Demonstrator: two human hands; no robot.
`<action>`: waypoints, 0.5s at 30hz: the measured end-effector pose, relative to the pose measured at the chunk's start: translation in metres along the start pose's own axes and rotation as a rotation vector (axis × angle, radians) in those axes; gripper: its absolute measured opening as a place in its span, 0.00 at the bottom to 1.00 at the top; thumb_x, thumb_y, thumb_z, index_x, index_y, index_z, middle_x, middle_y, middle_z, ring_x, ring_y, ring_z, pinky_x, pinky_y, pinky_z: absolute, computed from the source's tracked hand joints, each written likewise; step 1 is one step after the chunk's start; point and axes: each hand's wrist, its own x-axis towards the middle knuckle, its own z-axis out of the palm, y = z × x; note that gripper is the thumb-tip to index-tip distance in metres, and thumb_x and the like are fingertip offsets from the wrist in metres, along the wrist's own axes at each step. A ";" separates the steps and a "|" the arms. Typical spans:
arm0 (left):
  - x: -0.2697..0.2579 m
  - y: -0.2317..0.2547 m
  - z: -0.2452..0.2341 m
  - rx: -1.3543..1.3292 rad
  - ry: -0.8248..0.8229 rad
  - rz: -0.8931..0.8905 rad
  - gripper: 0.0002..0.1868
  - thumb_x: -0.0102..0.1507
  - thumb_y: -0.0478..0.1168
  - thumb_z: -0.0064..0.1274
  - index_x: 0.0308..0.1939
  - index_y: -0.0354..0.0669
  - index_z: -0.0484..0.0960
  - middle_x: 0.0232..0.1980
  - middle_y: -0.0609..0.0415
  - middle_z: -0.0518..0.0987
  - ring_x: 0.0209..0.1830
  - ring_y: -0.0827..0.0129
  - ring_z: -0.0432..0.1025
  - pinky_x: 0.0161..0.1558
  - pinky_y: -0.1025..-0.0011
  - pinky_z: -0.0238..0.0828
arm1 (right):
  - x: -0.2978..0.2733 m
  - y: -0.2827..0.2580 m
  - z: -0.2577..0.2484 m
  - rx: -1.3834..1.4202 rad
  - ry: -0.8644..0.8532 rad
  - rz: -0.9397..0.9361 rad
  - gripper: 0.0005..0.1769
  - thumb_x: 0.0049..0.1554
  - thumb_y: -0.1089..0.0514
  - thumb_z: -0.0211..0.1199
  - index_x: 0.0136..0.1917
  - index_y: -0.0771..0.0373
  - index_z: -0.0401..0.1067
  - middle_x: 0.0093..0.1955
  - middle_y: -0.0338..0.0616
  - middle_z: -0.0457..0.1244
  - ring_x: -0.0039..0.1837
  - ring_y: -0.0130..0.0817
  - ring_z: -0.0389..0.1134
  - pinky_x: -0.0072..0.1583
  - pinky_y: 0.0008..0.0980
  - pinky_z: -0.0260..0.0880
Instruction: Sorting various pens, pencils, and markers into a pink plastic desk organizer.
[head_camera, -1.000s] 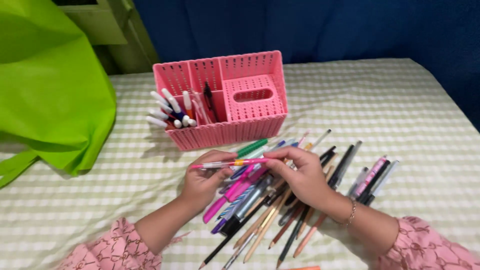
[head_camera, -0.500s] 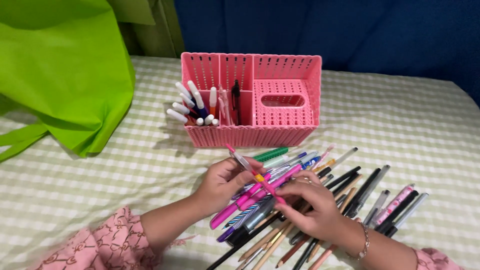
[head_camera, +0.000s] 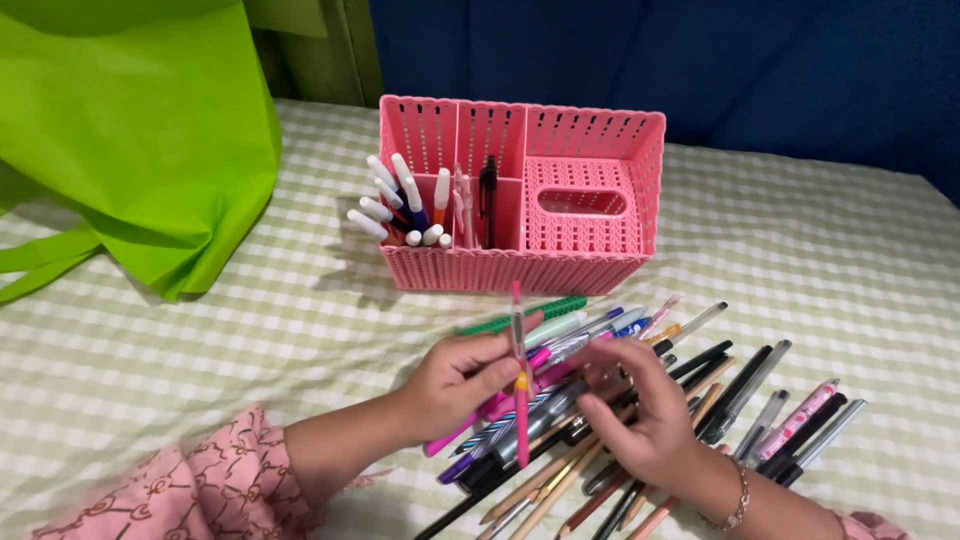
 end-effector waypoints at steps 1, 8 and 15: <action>-0.001 0.003 0.002 -0.003 -0.002 -0.003 0.31 0.73 0.40 0.45 0.81 0.39 0.63 0.42 0.58 0.83 0.33 0.72 0.70 0.40 0.67 0.68 | 0.000 -0.001 0.000 0.000 0.000 0.005 0.29 0.57 0.63 0.65 0.70 0.62 0.61 0.58 0.41 0.68 0.53 0.26 0.70 0.69 0.40 0.60; -0.002 0.010 0.011 0.679 -0.091 0.467 0.28 0.75 0.43 0.46 0.78 0.40 0.65 0.42 0.59 0.82 0.47 0.69 0.76 0.72 0.59 0.55 | -0.002 -0.004 0.007 0.354 -0.037 0.222 0.45 0.58 0.67 0.65 0.81 0.64 0.44 0.71 0.50 0.61 0.65 0.34 0.65 0.64 0.33 0.70; -0.001 0.020 0.013 0.371 -0.147 0.194 0.23 0.73 0.44 0.44 0.71 0.42 0.68 0.41 0.61 0.82 0.48 0.75 0.75 0.66 0.63 0.60 | -0.024 0.021 0.008 0.402 0.137 0.197 0.19 0.60 0.73 0.64 0.63 0.69 0.66 0.60 0.51 0.65 0.62 0.37 0.70 0.63 0.35 0.75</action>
